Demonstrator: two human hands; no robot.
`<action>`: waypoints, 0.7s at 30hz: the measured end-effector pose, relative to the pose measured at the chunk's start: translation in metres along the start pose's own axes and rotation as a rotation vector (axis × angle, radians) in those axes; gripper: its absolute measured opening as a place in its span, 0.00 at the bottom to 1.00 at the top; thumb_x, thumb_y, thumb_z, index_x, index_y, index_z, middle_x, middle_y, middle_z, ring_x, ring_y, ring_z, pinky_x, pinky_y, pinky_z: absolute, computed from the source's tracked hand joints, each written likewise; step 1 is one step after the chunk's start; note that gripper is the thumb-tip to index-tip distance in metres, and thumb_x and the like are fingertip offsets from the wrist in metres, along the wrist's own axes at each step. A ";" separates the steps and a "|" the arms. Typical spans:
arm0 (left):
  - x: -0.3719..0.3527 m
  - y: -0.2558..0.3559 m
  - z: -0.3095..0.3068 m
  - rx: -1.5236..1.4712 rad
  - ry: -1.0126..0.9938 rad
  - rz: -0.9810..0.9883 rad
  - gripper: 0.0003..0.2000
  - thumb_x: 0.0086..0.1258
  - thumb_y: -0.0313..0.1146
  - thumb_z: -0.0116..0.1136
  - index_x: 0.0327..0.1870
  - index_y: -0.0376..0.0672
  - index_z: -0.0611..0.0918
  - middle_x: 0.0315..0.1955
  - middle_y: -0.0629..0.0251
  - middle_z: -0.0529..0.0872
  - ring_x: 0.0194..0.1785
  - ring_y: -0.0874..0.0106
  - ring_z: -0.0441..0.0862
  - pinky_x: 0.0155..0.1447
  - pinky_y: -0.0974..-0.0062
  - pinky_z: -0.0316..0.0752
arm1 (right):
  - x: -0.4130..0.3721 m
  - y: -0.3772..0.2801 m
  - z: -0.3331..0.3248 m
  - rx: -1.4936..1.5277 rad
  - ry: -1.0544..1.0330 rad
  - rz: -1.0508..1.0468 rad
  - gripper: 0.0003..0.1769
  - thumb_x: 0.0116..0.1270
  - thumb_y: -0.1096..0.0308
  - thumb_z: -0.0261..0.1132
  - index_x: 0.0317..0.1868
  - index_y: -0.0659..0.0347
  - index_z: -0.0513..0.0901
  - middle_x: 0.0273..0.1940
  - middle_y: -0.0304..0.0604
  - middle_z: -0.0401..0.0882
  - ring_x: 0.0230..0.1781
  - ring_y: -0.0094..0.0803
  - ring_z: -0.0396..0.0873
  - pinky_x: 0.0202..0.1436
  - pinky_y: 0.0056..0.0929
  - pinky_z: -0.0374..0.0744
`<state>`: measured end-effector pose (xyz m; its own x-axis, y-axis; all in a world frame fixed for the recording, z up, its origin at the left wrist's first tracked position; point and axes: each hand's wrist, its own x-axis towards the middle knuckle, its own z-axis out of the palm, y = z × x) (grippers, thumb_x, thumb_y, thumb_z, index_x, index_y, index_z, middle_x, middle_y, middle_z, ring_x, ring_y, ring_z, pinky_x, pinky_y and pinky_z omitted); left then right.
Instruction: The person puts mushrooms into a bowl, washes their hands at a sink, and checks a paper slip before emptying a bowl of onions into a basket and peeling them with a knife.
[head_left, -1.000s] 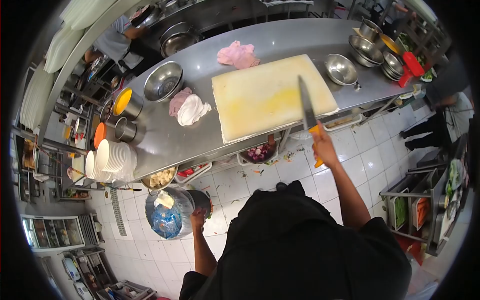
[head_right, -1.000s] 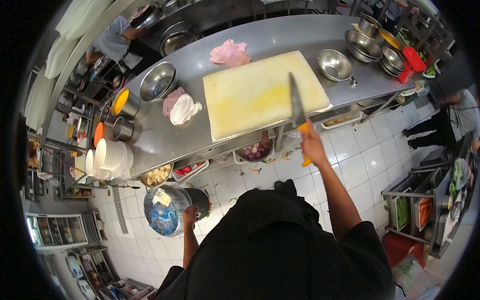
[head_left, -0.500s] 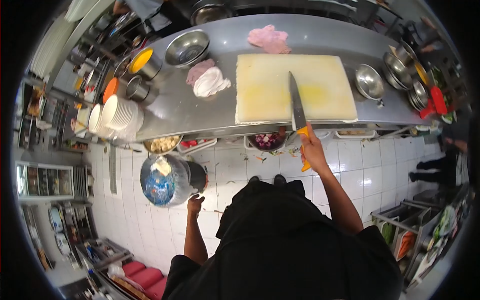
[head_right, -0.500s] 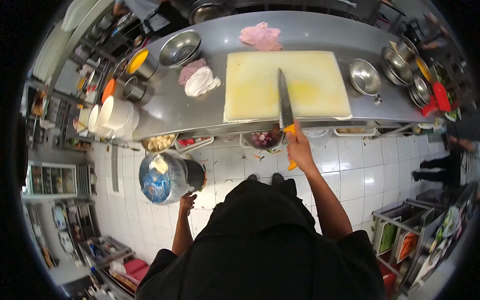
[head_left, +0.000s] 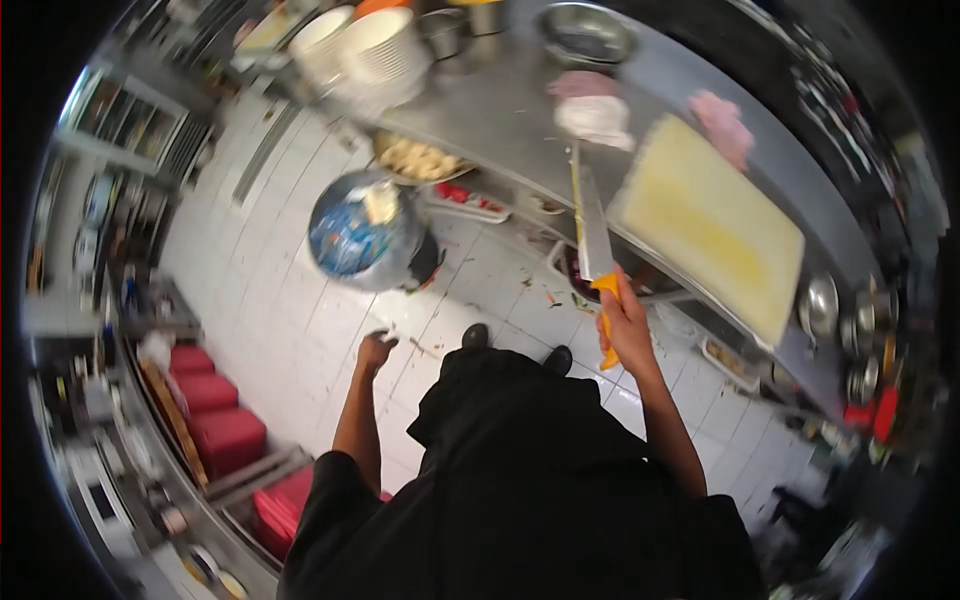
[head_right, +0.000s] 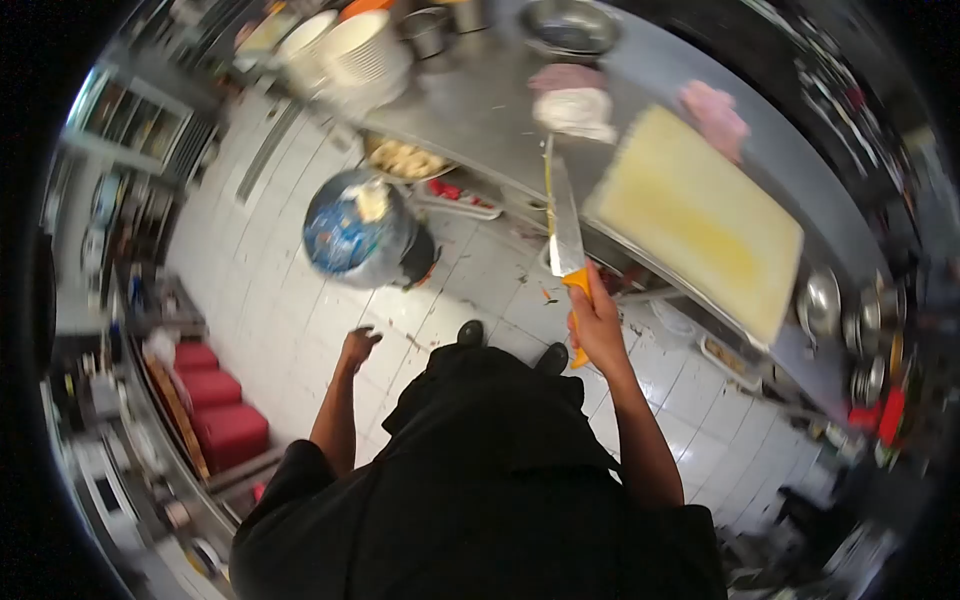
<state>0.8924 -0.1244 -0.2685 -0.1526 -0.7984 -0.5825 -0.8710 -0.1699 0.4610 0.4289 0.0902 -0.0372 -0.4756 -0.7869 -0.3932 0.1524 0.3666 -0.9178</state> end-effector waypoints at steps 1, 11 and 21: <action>-0.008 0.001 -0.005 -0.080 0.038 0.001 0.29 0.61 0.42 0.68 0.62 0.36 0.78 0.52 0.43 0.83 0.53 0.59 0.82 0.56 0.67 0.77 | 0.002 -0.002 0.018 -0.008 -0.063 0.020 0.30 0.78 0.64 0.50 0.77 0.52 0.54 0.21 0.37 0.69 0.12 0.20 0.65 0.13 0.23 0.67; -0.079 -0.120 -0.005 -0.378 0.200 -0.348 0.27 0.62 0.45 0.66 0.59 0.39 0.80 0.54 0.44 0.83 0.58 0.53 0.81 0.62 0.62 0.75 | 0.192 0.076 0.298 -0.518 -0.540 -0.291 0.27 0.65 0.72 0.61 0.64 0.56 0.68 0.34 0.49 0.79 0.31 0.42 0.81 0.36 0.37 0.79; -0.086 -0.090 -0.033 -0.439 0.191 -0.279 0.24 0.65 0.39 0.66 0.59 0.37 0.80 0.54 0.46 0.83 0.50 0.58 0.86 0.54 0.67 0.79 | 0.256 0.197 0.349 -1.127 -0.384 -0.322 0.36 0.56 0.81 0.62 0.67 0.50 0.69 0.54 0.56 0.70 0.49 0.57 0.77 0.53 0.45 0.78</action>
<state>0.9995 -0.0597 -0.2373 0.1788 -0.7721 -0.6099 -0.5832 -0.5824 0.5663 0.6396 -0.2121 -0.3376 -0.0392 -0.9457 -0.3227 -0.8471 0.2027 -0.4913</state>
